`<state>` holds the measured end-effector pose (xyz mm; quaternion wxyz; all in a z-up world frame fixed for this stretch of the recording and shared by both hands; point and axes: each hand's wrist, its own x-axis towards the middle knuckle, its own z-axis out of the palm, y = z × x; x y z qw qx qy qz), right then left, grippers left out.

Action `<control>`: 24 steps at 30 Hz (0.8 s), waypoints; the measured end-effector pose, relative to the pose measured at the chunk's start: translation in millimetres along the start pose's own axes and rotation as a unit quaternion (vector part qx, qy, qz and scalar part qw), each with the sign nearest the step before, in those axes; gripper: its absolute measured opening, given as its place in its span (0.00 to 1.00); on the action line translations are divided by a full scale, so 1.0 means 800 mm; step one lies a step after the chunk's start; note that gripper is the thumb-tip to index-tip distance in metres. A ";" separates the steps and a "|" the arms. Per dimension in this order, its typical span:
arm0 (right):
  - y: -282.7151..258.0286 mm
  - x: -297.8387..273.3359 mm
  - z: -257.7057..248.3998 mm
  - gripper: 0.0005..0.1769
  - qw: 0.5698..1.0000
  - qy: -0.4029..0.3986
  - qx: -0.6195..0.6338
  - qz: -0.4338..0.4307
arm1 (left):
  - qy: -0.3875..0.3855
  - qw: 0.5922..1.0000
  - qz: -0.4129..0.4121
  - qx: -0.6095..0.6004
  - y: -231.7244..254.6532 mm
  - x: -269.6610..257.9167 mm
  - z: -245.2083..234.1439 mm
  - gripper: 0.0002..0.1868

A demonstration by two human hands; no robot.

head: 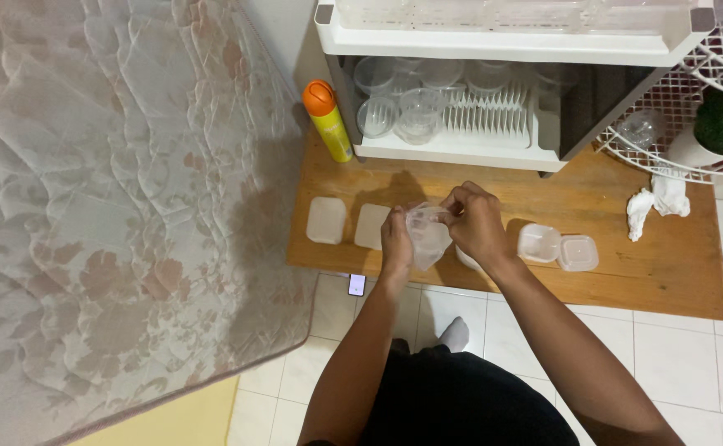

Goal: The person stands at a small wooden table and matches plastic food container lids to their bases, pressing each lid on by hand. Matched containers are stacked and placed onto a white dish rack and shelf above the table.

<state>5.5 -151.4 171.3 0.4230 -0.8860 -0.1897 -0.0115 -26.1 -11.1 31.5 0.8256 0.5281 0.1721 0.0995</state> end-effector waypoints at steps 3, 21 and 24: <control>0.004 -0.003 0.004 0.10 1.000 0.009 -0.015 0.021 | -0.033 0.996 -0.085 0.016 0.021 0.000 0.000 0.30; 0.023 0.009 0.012 0.19 0.989 -0.069 0.087 0.101 | -0.212 0.927 -0.179 -0.254 -0.011 0.019 -0.044 0.38; 0.016 0.013 0.009 0.20 0.989 -0.072 0.115 0.054 | -0.210 0.926 -0.209 -0.232 -0.014 0.031 -0.047 0.37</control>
